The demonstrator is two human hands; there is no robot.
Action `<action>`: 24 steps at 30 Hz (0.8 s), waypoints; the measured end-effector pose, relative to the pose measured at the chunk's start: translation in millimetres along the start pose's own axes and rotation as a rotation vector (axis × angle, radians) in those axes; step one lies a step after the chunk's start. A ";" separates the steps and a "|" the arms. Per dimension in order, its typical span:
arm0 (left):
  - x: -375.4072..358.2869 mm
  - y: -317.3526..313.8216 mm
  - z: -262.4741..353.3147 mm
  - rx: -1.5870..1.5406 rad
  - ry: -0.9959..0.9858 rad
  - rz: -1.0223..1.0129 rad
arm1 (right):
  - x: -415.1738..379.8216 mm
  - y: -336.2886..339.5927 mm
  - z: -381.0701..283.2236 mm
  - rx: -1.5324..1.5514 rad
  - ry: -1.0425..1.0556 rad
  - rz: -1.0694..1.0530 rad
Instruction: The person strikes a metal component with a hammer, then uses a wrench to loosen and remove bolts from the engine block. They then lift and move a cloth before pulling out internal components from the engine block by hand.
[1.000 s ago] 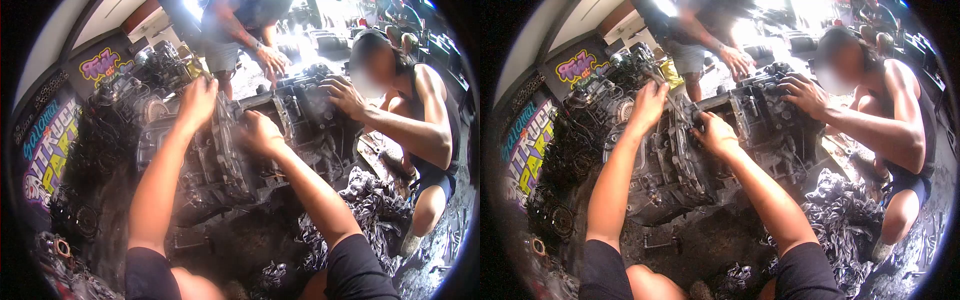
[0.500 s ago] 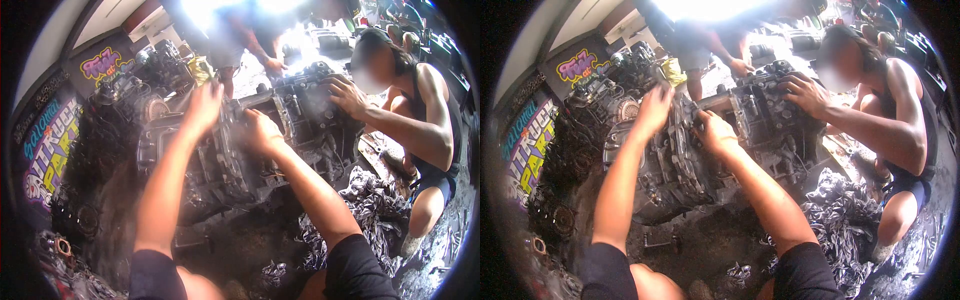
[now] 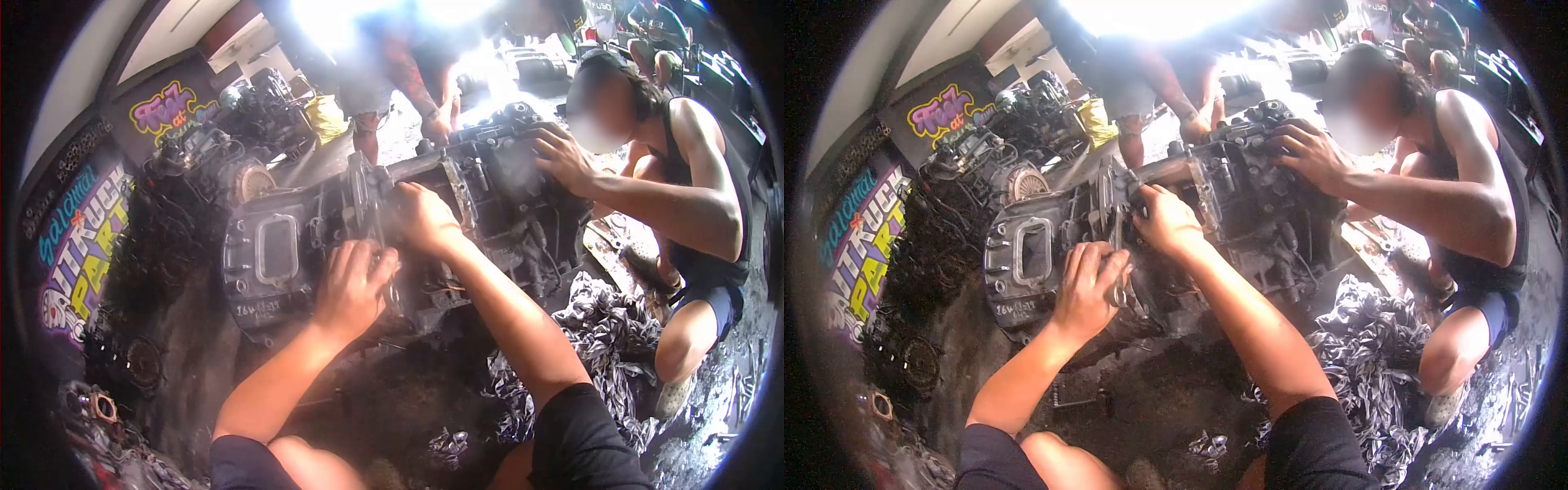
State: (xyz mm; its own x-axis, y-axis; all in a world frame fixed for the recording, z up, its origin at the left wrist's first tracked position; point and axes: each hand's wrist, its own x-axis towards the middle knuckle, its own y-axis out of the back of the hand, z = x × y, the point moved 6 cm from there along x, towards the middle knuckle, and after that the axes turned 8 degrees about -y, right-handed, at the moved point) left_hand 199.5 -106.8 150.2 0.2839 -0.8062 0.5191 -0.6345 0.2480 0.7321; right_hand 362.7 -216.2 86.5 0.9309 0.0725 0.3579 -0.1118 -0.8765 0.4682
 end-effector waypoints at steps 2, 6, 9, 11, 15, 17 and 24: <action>-2.7 -1.1 12.0 0.016 -0.056 -0.062 | 5.7 -9.0 8.5 0.000 0.010 0.041; -3.1 3.4 23.0 -0.082 -0.035 -0.024 | -3.0 1.7 -4.1 -0.004 -0.004 0.005; 15.3 29.4 -6.8 -0.161 0.170 0.180 | 1.0 -1.8 2.8 -0.004 0.019 0.003; 20.4 34.0 -43.6 -0.290 0.529 0.180 | -0.3 0.2 0.1 -0.009 0.028 0.005; 41.9 25.2 -122.2 -0.106 0.510 0.239 | -10.7 8.3 -12.6 -0.064 -0.046 0.010; 52.4 17.4 -148.0 -0.104 0.578 0.184 | -14.4 10.0 -15.2 -0.070 -0.088 0.013; 79.9 9.0 -170.8 -0.158 0.558 0.121 | -12.7 5.2 -9.6 -0.070 -0.057 0.059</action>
State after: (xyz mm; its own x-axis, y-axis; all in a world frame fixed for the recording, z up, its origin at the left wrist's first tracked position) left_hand 339.2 -77.2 273.6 0.5787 -0.3729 0.7253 -0.5832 0.4326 0.6876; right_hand 346.9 -217.1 92.1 0.9400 -0.0072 0.3410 -0.1893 -0.8428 0.5039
